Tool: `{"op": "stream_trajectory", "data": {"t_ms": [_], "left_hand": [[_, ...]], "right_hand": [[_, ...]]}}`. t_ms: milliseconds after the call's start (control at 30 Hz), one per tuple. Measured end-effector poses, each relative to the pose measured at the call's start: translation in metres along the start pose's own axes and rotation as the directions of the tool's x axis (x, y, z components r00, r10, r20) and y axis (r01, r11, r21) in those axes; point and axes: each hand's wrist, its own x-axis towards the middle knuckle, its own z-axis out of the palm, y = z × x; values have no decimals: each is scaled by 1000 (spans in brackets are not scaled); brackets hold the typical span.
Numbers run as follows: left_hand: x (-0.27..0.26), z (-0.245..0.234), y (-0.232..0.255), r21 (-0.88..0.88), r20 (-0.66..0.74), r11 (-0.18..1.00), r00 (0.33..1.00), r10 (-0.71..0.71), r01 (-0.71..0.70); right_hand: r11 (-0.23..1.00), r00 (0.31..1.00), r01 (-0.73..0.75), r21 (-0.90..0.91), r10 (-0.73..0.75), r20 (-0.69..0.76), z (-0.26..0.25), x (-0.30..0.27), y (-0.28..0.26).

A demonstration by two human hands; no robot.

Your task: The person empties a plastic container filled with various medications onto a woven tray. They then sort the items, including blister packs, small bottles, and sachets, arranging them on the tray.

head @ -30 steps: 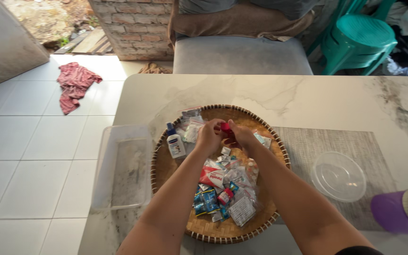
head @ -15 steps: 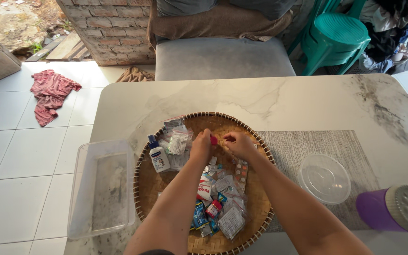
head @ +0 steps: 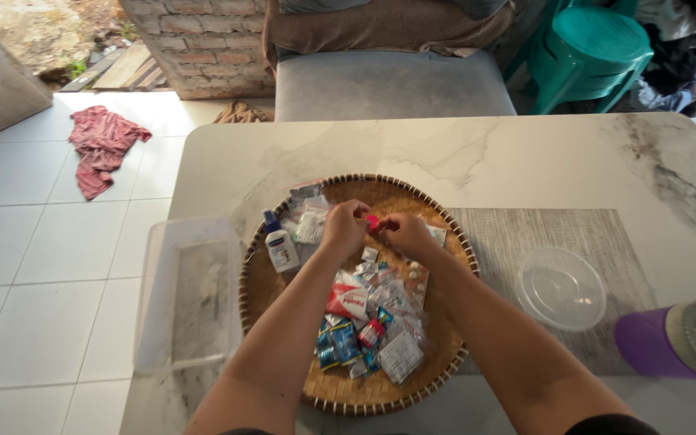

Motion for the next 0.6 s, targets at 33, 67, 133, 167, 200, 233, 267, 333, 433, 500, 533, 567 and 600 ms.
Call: {"op": "stream_trajectory", "data": {"t_ms": [33,67,133,167,200,233,267,333,433,500,533,567,600], "left_hand": [[-5,-5,-1,-19,-4,999,1000,-30,30],[-11,-9,-3,-38,-8,997,998,-61,60],[-20,-15,-9,-62,16,997,998,-54,55],[-25,-18,-12,-74,28,996,998,-50,52],[-31,-23,-16,-25,58,999,998,-39,40],[-38,-28,-20,24,90,999,995,-30,28],[-46,-32,-23,72,122,997,992,-24,15],[-61,-43,-25,171,255,985,967,-13,-32],[-82,-53,-24,279,337,957,941,-23,-77],[-93,-60,-20,319,338,945,940,-42,-73],[-98,-64,-16,329,331,942,942,-55,-61],[-102,-68,-13,339,322,940,944,-69,-47],[-107,-72,-9,343,330,939,939,-94,-26]], "right_hand": [[998,999,53,-28,-53,0,1,-1,4],[993,994,106,-55,-106,1,2,-1,9],[962,972,232,-142,-234,7,6,-2,18],[938,955,294,-185,-296,14,8,-3,21],[938,959,282,-201,-282,31,10,-7,23],[938,963,270,-218,-266,49,13,-13,23],[937,966,258,-234,-250,66,18,-19,22],[914,959,278,-296,-245,142,31,-34,14],[839,940,335,-429,-264,218,54,-60,0],[741,919,395,-543,-328,221,70,-76,-6],[671,900,426,-607,-383,209,79,-83,-7],[594,876,451,-666,-437,203,85,-87,-5],[638,878,453,-622,-440,187,90,-90,0]]}}
